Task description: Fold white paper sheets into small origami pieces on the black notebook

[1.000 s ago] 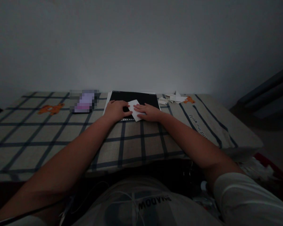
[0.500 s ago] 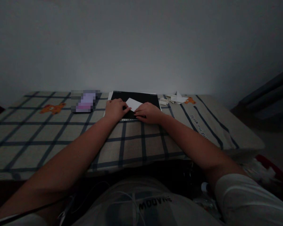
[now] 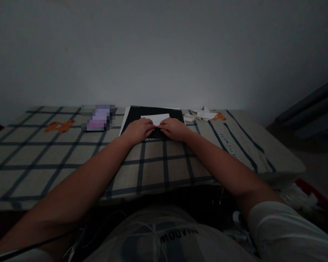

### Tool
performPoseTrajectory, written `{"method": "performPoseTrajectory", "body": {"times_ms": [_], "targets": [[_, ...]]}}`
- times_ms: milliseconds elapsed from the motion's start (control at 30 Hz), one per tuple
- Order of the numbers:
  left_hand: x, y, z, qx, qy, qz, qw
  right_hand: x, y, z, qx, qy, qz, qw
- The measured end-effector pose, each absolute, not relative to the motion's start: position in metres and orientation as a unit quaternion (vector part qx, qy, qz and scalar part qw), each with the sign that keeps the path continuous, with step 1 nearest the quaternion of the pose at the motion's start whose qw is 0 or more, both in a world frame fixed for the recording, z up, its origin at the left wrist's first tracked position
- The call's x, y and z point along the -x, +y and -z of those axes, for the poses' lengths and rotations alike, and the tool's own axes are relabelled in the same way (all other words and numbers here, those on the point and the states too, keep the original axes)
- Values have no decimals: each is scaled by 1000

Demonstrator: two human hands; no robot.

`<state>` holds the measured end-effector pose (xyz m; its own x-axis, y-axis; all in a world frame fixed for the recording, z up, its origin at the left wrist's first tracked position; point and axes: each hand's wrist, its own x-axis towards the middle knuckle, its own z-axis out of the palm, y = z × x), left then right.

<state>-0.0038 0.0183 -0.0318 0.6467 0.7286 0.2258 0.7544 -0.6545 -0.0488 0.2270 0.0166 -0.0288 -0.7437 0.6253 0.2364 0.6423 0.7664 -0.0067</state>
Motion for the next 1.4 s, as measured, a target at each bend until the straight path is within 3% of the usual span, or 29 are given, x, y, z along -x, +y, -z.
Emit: {"method": "performPoseTrajectory", "body": {"times_ms": [833, 1400], "targets": [[1, 15, 33, 905, -399, 72, 130, -222, 16, 19, 421, -902, 89, 15], [-3, 10, 29, 899, -412, 47, 144, -227, 15, 15, 428, -899, 95, 7]]}}
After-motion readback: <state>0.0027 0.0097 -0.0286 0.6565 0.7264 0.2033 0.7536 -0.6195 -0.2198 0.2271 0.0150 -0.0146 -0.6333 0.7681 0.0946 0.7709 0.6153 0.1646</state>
